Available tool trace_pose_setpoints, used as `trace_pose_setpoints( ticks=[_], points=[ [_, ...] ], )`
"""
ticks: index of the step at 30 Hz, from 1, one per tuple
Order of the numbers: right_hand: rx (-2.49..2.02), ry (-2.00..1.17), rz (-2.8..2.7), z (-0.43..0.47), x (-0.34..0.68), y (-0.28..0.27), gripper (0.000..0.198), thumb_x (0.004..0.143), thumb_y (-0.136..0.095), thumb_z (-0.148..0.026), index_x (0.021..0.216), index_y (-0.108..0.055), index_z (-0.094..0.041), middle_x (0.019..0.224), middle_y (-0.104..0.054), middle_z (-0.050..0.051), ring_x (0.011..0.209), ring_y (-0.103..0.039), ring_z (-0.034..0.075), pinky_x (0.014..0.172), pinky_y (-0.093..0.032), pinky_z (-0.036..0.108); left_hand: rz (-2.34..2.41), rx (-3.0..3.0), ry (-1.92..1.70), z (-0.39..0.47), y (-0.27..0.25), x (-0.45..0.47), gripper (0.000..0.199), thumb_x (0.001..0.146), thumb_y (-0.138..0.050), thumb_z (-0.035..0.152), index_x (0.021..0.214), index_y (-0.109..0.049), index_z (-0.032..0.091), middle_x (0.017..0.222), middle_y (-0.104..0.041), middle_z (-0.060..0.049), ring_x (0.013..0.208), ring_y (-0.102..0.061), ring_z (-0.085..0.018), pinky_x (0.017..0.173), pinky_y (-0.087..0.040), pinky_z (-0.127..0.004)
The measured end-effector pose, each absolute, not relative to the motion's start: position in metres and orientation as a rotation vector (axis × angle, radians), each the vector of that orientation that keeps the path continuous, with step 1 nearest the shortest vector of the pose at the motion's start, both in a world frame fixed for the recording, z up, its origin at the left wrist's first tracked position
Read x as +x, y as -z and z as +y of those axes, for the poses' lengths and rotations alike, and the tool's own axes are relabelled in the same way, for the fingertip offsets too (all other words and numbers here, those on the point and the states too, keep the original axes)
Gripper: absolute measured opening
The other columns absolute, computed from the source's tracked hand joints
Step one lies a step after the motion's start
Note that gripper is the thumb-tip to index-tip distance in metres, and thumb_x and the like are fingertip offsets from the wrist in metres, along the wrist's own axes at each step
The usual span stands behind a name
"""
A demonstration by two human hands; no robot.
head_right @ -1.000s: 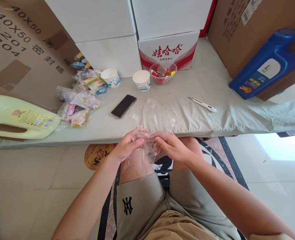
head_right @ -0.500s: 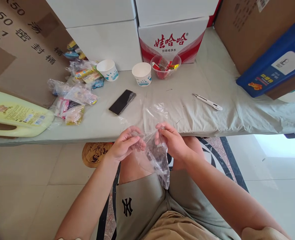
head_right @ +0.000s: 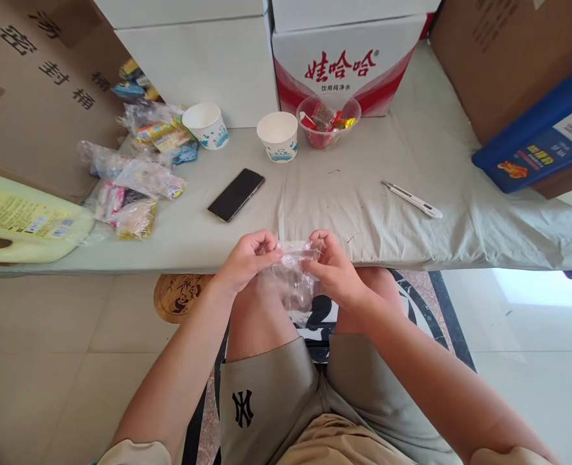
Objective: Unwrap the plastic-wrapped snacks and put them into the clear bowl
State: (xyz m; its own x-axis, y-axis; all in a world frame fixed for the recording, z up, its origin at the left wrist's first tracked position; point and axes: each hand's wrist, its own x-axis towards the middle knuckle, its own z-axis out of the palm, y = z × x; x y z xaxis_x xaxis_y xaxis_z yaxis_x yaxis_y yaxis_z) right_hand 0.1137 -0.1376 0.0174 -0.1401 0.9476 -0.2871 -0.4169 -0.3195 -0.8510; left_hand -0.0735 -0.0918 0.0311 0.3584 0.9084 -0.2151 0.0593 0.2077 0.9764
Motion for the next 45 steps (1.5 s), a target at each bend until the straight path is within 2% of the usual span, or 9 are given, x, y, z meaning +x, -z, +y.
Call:
trace_pose_setpoints(
  ticks=[6, 10, 13, 18, 25, 32, 36, 40, 45],
  points=[
    [-1.015, -1.46, -0.648, -0.131, 0.119, -0.021, 0.072, 0.066, -0.08, -0.019, 0.126, -0.045, -0.039, 0.092, -0.06, -0.007, 0.07, -0.058, 0.009, 0.064, -0.049, 0.023, 0.796, 0.763, -0.857, -0.087, -0.02, -0.074, 0.075, 0.062, -0.087, 0.032, 0.125, -0.048, 0.031, 0.112, -0.07, -0.003, 0.098, -0.069, -0.02, 0.082, -0.051, -0.031],
    [-1.086, -1.628, -0.641, -0.126, 0.114, -0.022, 0.063, 0.066, -0.081, -0.028, 0.123, -0.055, -0.032, 0.106, -0.067, 0.001, 0.085, -0.066, 0.016, 0.073, -0.054, 0.031, 0.868, 0.8, -0.759, -0.087, -0.017, -0.068, 0.052, 0.062, -0.086, 0.026, 0.108, -0.062, 0.02, 0.102, -0.075, -0.006, 0.086, -0.07, -0.018, 0.078, -0.052, -0.032],
    [-1.142, -1.844, -0.723, -0.125, 0.113, -0.017, 0.034, 0.068, -0.079, -0.037, 0.093, -0.065, -0.02, 0.085, -0.068, 0.004, 0.08, -0.065, 0.018, 0.07, -0.052, 0.031, 0.921, 0.846, -0.853, -0.087, -0.015, -0.068, 0.03, 0.063, -0.083, 0.025, 0.087, -0.067, 0.016, 0.08, -0.073, -0.003, 0.075, -0.067, -0.016, 0.077, -0.052, -0.031],
    [-1.166, -1.769, -0.765, -0.127, 0.118, -0.014, 0.026, 0.073, -0.075, -0.042, 0.081, -0.061, -0.022, 0.068, -0.062, -0.003, 0.063, -0.059, 0.012, 0.062, -0.049, 0.028, 0.985, 0.865, -0.77, -0.094, -0.012, -0.073, 0.033, 0.069, -0.081, 0.028, 0.1, -0.07, 0.018, 0.093, -0.076, -0.003, 0.088, -0.071, -0.017, 0.085, -0.054, -0.031],
    [-1.002, -1.757, -0.77, -0.133, 0.132, -0.015, 0.026, 0.075, -0.073, -0.039, 0.093, -0.061, -0.025, 0.062, -0.059, -0.006, 0.055, -0.054, 0.012, 0.056, -0.045, 0.027, 1.0, 0.935, -0.674, -0.1, -0.03, -0.075, 0.03, 0.074, -0.078, 0.036, 0.094, -0.06, 0.021, 0.059, -0.064, 0.005, 0.05, -0.061, -0.012, 0.051, -0.046, -0.022],
    [-1.026, -1.635, -0.837, -0.139, 0.155, -0.018, 0.03, 0.077, -0.06, -0.05, 0.067, -0.051, -0.023, 0.059, -0.054, -0.001, 0.058, -0.053, 0.014, 0.058, -0.045, 0.031, 0.892, 0.872, -0.697, -0.095, -0.04, -0.065, 0.034, 0.069, -0.075, 0.047, 0.079, -0.059, 0.019, 0.068, -0.064, 0.0, 0.065, -0.065, -0.015, 0.07, -0.055, -0.03],
    [-1.388, -1.239, -1.018, -0.144, 0.164, -0.017, 0.026, 0.076, -0.068, -0.04, 0.087, -0.051, -0.024, 0.063, -0.049, -0.006, 0.055, -0.047, 0.012, 0.055, -0.041, 0.028, 1.215, 1.213, -0.928, -0.094, -0.033, -0.046, 0.026, 0.072, -0.074, 0.031, 0.092, -0.061, 0.021, 0.089, -0.066, -0.001, 0.084, -0.063, -0.014, 0.078, -0.051, -0.027],
    [-1.485, -0.916, -1.161, -0.152, 0.176, -0.01, 0.052, 0.074, -0.069, -0.028, 0.121, -0.046, -0.025, 0.077, -0.059, -0.004, 0.07, -0.058, 0.017, 0.069, -0.049, 0.033, 1.302, 1.433, -1.011, -0.103, -0.032, -0.03, 0.017, 0.079, -0.07, 0.033, 0.082, -0.059, 0.02, 0.077, -0.06, 0.0, 0.075, -0.058, -0.013, 0.073, -0.048, -0.027],
    [-1.252, -1.213, -1.22, -0.168, 0.179, -0.011, 0.039, 0.087, -0.064, -0.031, 0.122, -0.049, -0.028, 0.099, -0.065, 0.002, 0.078, -0.061, 0.016, 0.071, -0.051, 0.033, 0.943, 1.247, -0.692, -0.122, -0.031, -0.001, 0.048, 0.073, -0.081, 0.042, 0.113, -0.063, 0.023, 0.118, -0.069, -0.009, 0.106, -0.066, -0.02, 0.09, -0.052, -0.032]
  ],
)
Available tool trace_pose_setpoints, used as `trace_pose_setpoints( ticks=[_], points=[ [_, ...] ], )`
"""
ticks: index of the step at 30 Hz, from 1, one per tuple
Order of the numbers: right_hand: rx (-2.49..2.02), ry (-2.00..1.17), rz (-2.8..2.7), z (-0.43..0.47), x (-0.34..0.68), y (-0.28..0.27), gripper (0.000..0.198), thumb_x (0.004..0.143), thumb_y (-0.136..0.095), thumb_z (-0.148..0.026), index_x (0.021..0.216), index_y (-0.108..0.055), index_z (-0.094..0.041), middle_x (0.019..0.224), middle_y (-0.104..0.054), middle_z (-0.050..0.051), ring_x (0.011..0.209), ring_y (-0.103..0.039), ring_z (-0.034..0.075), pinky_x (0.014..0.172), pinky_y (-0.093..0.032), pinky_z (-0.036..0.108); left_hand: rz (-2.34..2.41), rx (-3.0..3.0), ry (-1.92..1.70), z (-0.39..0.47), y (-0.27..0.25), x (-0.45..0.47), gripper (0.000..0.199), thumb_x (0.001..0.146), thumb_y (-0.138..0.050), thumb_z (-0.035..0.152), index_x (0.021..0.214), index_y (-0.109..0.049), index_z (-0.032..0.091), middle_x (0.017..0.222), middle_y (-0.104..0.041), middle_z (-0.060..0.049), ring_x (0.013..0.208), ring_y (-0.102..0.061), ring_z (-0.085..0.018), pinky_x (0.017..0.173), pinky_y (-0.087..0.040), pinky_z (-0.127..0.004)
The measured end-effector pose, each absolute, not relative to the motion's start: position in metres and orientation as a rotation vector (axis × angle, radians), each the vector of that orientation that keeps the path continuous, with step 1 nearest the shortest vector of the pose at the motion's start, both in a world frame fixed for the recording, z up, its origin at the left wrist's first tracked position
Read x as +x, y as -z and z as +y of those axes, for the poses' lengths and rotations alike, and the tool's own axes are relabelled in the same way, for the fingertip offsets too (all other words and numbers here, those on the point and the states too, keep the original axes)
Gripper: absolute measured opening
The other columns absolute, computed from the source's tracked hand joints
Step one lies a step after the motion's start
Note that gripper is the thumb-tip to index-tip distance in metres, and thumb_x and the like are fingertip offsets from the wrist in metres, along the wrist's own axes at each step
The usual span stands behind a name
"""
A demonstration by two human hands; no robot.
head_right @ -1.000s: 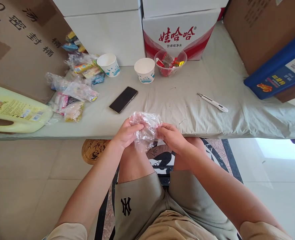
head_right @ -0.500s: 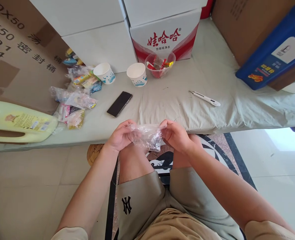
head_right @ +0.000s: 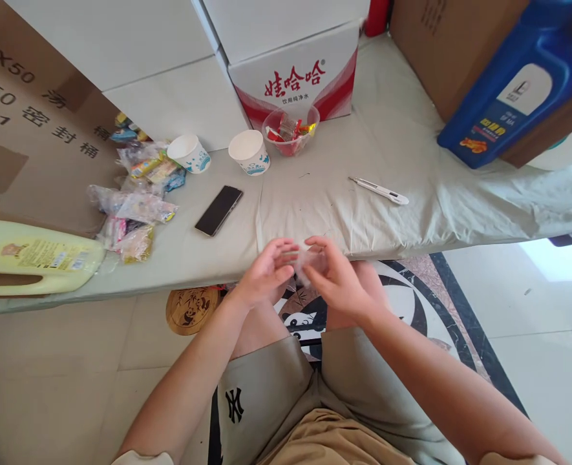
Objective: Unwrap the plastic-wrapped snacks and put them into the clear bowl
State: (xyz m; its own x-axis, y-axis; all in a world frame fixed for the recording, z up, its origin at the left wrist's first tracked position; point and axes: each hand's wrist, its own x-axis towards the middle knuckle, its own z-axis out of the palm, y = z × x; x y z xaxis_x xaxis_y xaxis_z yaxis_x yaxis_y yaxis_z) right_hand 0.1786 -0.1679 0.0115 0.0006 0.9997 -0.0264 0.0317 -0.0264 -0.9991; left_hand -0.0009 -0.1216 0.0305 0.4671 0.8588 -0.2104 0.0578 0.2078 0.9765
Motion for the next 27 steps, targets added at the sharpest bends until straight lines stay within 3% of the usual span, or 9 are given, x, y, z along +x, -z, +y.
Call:
trace_pose_setpoints(
  ticks=[2, 4, 7, 10, 13, 17, 22, 25, 27],
  points=[
    [-1.069, -1.432, -1.183, -0.17, 0.18, -0.014, 0.042, 0.091, -0.061, -0.035, 0.13, -0.045, -0.032, 0.112, -0.064, 0.004, 0.088, -0.065, 0.017, 0.075, -0.053, 0.034, 0.923, 1.204, -0.623, -0.12, -0.026, 0.004, 0.052, 0.07, -0.084, 0.044, 0.113, -0.064, 0.022, 0.112, -0.071, -0.009, 0.099, -0.067, -0.02, 0.085, -0.052, -0.032],
    [-0.992, -1.473, -1.147, -0.166, 0.185, -0.016, 0.042, 0.093, -0.057, -0.036, 0.133, -0.044, -0.033, 0.114, -0.065, 0.005, 0.097, -0.066, 0.019, 0.081, -0.053, 0.036, 1.07, 1.208, -0.72, -0.109, -0.022, -0.004, 0.042, 0.07, -0.082, 0.044, 0.101, -0.065, 0.02, 0.095, -0.07, -0.005, 0.085, -0.066, -0.018, 0.078, -0.051, -0.03],
    [-1.163, -1.183, -1.205, -0.149, 0.202, -0.014, 0.027, 0.091, -0.057, -0.031, 0.118, -0.054, -0.028, 0.102, -0.065, 0.004, 0.092, -0.065, 0.019, 0.084, -0.051, 0.037, 1.46, 1.296, -1.02, -0.074, -0.023, -0.041, 0.027, 0.072, -0.075, 0.035, 0.09, -0.06, 0.021, 0.082, -0.063, 0.0, 0.076, -0.06, -0.014, 0.073, -0.049, -0.027],
    [-1.397, -0.896, -1.317, -0.125, 0.216, -0.007, 0.018, 0.086, -0.055, -0.026, 0.104, -0.057, -0.025, 0.085, -0.063, 0.002, 0.076, -0.061, 0.018, 0.075, -0.048, 0.036, 1.85, 1.663, -1.087, -0.034, -0.035, -0.088, 0.017, 0.072, -0.069, 0.021, 0.081, -0.055, 0.021, 0.086, -0.058, 0.0, 0.081, -0.056, -0.015, 0.075, -0.047, -0.026],
    [-1.508, -0.761, -1.457, -0.101, 0.217, 0.001, 0.02, 0.085, -0.051, -0.025, 0.104, -0.058, -0.024, 0.081, -0.064, 0.003, 0.073, -0.06, 0.019, 0.07, -0.045, 0.034, 2.101, 1.998, -0.861, -0.005, -0.046, -0.117, 0.016, 0.072, -0.061, 0.011, 0.075, -0.05, 0.022, 0.082, -0.057, -0.001, 0.083, -0.056, -0.017, 0.081, -0.046, -0.029],
    [-1.567, -0.612, -1.699, -0.084, 0.202, 0.018, 0.026, 0.086, -0.047, -0.023, 0.108, -0.06, -0.021, 0.081, -0.069, 0.005, 0.07, -0.062, 0.021, 0.067, -0.042, 0.033, 2.177, 2.237, -0.464, 0.022, -0.045, -0.126, 0.015, 0.075, -0.054, 0.008, 0.081, -0.054, 0.021, 0.083, -0.062, -0.004, 0.089, -0.06, -0.021, 0.084, -0.043, -0.032],
    [-1.59, -0.334, -2.018, -0.085, 0.188, 0.033, 0.024, 0.09, -0.043, -0.021, 0.099, -0.065, -0.018, 0.082, -0.074, 0.008, 0.071, -0.065, 0.022, 0.073, -0.037, 0.035, 2.17, 2.073, -0.073, 0.053, -0.034, -0.122, 0.006, 0.083, -0.058, 0.02, 0.088, -0.061, 0.021, 0.088, -0.069, -0.006, 0.085, -0.063, -0.022, 0.074, -0.04, -0.03],
    [-1.622, -0.356, -2.017, -0.085, 0.188, 0.033, 0.022, 0.091, -0.044, -0.021, 0.094, -0.065, -0.019, 0.076, -0.073, 0.007, 0.068, -0.064, 0.021, 0.074, -0.037, 0.034, 2.076, 1.944, 0.008, 0.066, -0.036, -0.124, 0.023, 0.088, -0.059, 0.043, 0.084, -0.063, 0.021, 0.086, -0.071, -0.005, 0.08, -0.063, -0.021, 0.069, -0.04, -0.029],
    [-1.639, -0.382, -1.999, -0.084, 0.189, 0.031, 0.02, 0.091, -0.045, -0.022, 0.092, -0.065, -0.02, 0.072, -0.072, 0.005, 0.065, -0.063, 0.021, 0.074, -0.037, 0.033, 1.988, 1.907, -0.008, 0.067, -0.04, -0.13, 0.024, 0.087, -0.06, 0.045, 0.088, -0.066, 0.022, 0.09, -0.073, -0.004, 0.08, -0.065, -0.02, 0.07, -0.043, -0.028]
  ],
)
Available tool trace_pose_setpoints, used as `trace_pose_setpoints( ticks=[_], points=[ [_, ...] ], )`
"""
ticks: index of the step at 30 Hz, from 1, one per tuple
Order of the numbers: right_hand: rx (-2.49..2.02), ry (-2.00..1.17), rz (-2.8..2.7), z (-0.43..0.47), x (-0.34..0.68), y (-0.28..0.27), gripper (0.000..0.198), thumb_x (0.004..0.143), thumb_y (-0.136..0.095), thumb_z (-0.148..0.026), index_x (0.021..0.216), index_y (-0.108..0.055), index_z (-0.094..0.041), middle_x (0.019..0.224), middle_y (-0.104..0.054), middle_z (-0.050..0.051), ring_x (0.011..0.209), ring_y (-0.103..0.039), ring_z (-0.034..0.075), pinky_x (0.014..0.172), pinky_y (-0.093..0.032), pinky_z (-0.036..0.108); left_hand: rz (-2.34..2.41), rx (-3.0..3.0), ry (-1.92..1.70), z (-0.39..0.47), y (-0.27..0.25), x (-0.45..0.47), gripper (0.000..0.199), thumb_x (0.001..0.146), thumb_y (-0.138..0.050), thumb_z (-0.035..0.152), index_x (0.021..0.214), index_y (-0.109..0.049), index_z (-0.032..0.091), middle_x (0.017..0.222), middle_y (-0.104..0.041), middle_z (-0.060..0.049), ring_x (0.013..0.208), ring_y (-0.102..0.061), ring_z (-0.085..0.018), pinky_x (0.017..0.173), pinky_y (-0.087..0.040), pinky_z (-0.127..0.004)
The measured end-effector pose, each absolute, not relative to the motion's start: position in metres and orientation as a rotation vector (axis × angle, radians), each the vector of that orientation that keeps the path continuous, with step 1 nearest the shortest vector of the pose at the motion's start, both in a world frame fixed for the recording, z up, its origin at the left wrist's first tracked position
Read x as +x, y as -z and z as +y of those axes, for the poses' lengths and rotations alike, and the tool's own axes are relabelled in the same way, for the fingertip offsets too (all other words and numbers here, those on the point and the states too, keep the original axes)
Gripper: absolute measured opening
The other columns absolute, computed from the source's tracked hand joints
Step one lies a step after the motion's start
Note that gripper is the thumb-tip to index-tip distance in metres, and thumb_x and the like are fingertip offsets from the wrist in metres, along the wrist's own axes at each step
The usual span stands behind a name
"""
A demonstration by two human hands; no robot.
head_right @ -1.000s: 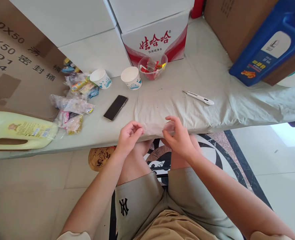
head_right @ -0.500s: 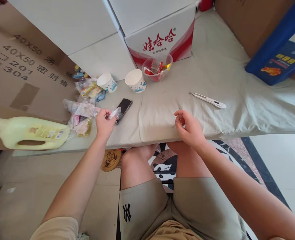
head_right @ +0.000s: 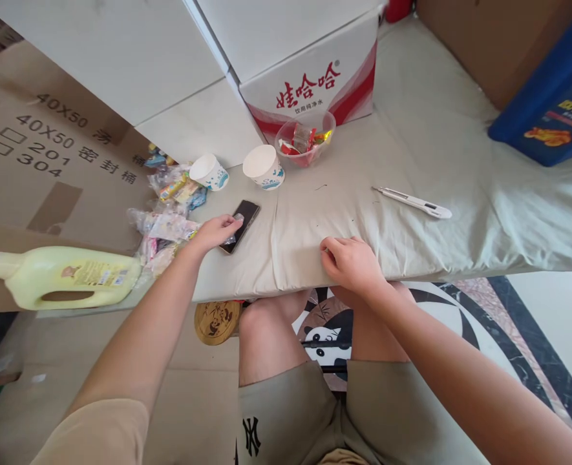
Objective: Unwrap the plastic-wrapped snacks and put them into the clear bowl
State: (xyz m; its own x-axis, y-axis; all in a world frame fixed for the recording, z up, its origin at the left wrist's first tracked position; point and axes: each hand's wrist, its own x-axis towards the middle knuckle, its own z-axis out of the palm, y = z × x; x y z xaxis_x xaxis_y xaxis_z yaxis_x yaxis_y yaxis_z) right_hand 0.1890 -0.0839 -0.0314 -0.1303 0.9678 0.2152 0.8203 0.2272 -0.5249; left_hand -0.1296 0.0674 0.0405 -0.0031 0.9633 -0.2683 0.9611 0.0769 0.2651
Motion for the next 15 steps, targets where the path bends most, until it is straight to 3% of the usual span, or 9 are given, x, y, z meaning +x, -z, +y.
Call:
trace_pose_setpoints(
  ticks=[5, 10, 13, 15],
  points=[
    [-1.663, -0.364, -1.986, -0.083, 0.188, 0.031, 0.021, 0.091, -0.044, -0.023, 0.086, -0.064, -0.021, 0.069, -0.071, 0.005, 0.062, -0.061, 0.02, 0.073, -0.036, 0.033, 1.849, 2.119, -0.132, 0.046, -0.054, -0.15, 0.022, 0.085, -0.059, 0.025, 0.102, -0.072, 0.021, 0.106, -0.073, -0.006, 0.094, -0.067, -0.021, 0.087, -0.049, -0.029],
    [-1.692, -0.322, -2.035, -0.084, 0.186, 0.03, 0.021, 0.09, -0.045, -0.023, 0.086, -0.065, -0.02, 0.075, -0.073, 0.006, 0.066, -0.063, 0.021, 0.073, -0.036, 0.033, 1.931, 2.285, -0.204, 0.026, -0.053, -0.151, 0.035, 0.086, -0.058, 0.03, 0.117, -0.07, 0.02, 0.118, -0.066, -0.011, 0.102, -0.066, -0.025, 0.096, -0.049, -0.035],
    [-1.712, -0.322, -2.074, -0.084, 0.184, 0.025, 0.021, 0.09, -0.045, -0.022, 0.087, -0.066, -0.019, 0.08, -0.075, 0.008, 0.07, -0.064, 0.022, 0.074, -0.035, 0.034, 1.889, 2.281, -0.072, 0.03, -0.045, -0.141, 0.047, 0.086, -0.061, 0.034, 0.13, -0.064, 0.019, 0.122, -0.066, -0.013, 0.111, -0.063, -0.028, 0.099, -0.048, -0.035],
    [-1.731, -0.335, -2.101, -0.083, 0.183, 0.021, 0.022, 0.091, -0.045, -0.022, 0.089, -0.067, -0.019, 0.084, -0.076, 0.009, 0.074, -0.066, 0.023, 0.074, -0.034, 0.034, 1.884, 2.298, 0.073, 0.037, -0.04, -0.133, 0.048, 0.083, -0.065, 0.035, 0.128, -0.066, 0.018, 0.12, -0.068, -0.014, 0.111, -0.064, -0.029, 0.096, -0.048, -0.034]
  ],
)
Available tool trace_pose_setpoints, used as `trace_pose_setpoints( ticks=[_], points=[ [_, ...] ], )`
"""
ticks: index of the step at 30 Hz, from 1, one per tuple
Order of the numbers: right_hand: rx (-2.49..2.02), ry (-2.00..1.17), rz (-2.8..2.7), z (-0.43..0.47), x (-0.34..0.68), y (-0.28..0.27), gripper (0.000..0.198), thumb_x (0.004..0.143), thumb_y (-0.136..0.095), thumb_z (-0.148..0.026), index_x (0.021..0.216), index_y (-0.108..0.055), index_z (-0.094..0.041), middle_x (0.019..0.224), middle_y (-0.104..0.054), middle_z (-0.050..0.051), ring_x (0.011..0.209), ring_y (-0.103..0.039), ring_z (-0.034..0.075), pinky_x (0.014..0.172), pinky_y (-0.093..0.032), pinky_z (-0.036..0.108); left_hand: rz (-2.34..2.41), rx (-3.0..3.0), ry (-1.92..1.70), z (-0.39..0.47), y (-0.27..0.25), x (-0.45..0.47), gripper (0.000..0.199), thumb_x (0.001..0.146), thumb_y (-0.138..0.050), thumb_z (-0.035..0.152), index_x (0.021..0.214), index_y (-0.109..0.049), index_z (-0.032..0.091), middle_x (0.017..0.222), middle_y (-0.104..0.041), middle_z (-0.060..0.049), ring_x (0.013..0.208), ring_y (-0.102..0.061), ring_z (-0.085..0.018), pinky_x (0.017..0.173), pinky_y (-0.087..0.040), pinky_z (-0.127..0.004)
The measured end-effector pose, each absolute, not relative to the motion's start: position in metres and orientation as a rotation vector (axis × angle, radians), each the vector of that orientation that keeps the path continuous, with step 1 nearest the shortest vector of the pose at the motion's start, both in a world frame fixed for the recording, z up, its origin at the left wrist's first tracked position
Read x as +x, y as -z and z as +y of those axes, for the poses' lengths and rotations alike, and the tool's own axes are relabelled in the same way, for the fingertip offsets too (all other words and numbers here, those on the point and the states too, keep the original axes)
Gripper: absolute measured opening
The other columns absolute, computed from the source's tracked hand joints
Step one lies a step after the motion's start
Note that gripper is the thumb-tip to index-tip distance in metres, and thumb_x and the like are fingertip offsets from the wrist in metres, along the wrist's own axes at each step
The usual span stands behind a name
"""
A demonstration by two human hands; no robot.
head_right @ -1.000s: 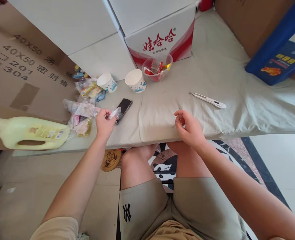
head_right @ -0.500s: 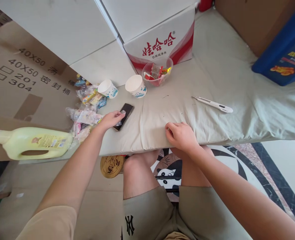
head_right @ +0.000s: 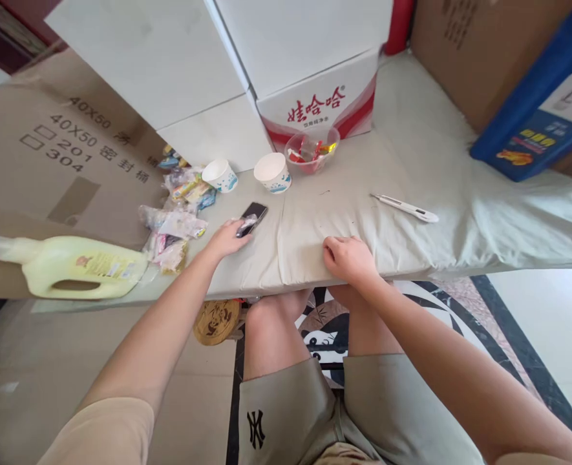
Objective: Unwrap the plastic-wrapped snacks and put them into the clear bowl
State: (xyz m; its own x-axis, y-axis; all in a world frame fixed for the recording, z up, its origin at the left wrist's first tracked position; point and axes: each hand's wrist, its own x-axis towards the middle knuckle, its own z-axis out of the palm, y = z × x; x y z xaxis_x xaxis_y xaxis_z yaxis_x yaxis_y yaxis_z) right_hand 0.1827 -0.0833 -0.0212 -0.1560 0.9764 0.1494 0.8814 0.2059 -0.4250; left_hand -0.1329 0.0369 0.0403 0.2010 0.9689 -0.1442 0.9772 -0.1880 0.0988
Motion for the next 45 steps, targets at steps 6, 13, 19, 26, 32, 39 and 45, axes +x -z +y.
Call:
trace_pose_setpoints(
  ticks=[6, 13, 19, 26, 32, 39, 45],
  points=[
    [-1.745, -0.371, -2.133, -0.08, 0.181, 0.014, 0.022, 0.094, -0.044, -0.021, 0.088, -0.065, -0.018, 0.088, -0.076, 0.008, 0.081, -0.067, 0.021, 0.074, -0.031, 0.034, 1.854, 2.386, 0.12, 0.064, -0.047, -0.112, 0.023, 0.087, -0.053, 0.028, 0.103, -0.07, 0.024, 0.096, -0.074, -0.008, 0.092, -0.066, -0.025, 0.079, -0.047, -0.03],
    [-1.739, -0.401, -2.142, -0.078, 0.182, 0.015, 0.021, 0.095, -0.043, -0.019, 0.087, -0.063, -0.018, 0.086, -0.074, 0.008, 0.08, -0.066, 0.02, 0.074, -0.029, 0.034, 1.961, 2.327, -0.091, 0.082, -0.074, -0.095, 0.036, 0.085, -0.05, 0.021, 0.118, -0.063, 0.023, 0.081, -0.071, -0.007, 0.079, -0.068, -0.026, 0.072, -0.047, -0.032],
    [-1.717, -0.432, -2.159, -0.075, 0.183, 0.015, 0.021, 0.095, -0.043, -0.019, 0.085, -0.061, -0.018, 0.086, -0.074, 0.007, 0.08, -0.065, 0.02, 0.074, -0.028, 0.035, 1.8, 2.202, -0.684, 0.112, -0.09, -0.058, 0.044, 0.083, -0.039, 0.014, 0.115, -0.068, 0.019, 0.064, -0.064, 0.001, 0.064, -0.066, -0.016, 0.07, -0.051, -0.026],
    [-1.687, -0.48, -2.166, -0.072, 0.185, 0.013, 0.022, 0.097, -0.043, -0.02, 0.084, -0.061, -0.017, 0.083, -0.072, 0.006, 0.076, -0.063, 0.019, 0.076, -0.027, 0.035, 1.506, 2.435, -0.838, 0.187, -0.092, 0.022, 0.02, 0.088, -0.053, 0.027, 0.099, -0.069, 0.019, 0.101, -0.068, -0.006, 0.104, -0.064, -0.022, 0.099, -0.05, -0.034],
    [-1.689, -0.51, -2.167, -0.069, 0.186, 0.015, 0.021, 0.096, -0.044, -0.02, 0.084, -0.061, -0.017, 0.081, -0.07, 0.004, 0.074, -0.06, 0.017, 0.075, -0.026, 0.035, 1.479, 2.571, -0.766, 0.239, -0.068, 0.066, 0.022, 0.082, -0.067, 0.025, 0.102, -0.06, 0.025, 0.101, -0.062, -0.007, 0.107, -0.062, -0.028, 0.101, -0.049, -0.047],
    [-1.676, -0.538, -2.172, -0.068, 0.187, 0.017, 0.02, 0.096, -0.045, -0.02, 0.086, -0.062, -0.017, 0.082, -0.07, 0.005, 0.074, -0.06, 0.017, 0.074, -0.025, 0.035, 1.46, 2.695, -0.615, 0.244, -0.059, 0.073, 0.014, 0.081, -0.068, 0.021, 0.087, -0.055, 0.023, 0.094, -0.064, -0.005, 0.103, -0.061, -0.027, 0.096, -0.049, -0.045],
    [-1.659, -0.546, -2.153, -0.07, 0.189, 0.015, 0.021, 0.096, -0.044, -0.018, 0.086, -0.063, -0.016, 0.084, -0.071, 0.006, 0.075, -0.06, 0.018, 0.074, -0.025, 0.035, 1.624, 2.754, -0.546, 0.227, -0.089, 0.052, 0.014, 0.078, -0.059, 0.012, 0.085, -0.055, 0.023, 0.108, -0.062, -0.008, 0.105, -0.062, -0.027, 0.09, -0.049, -0.039]
  ],
)
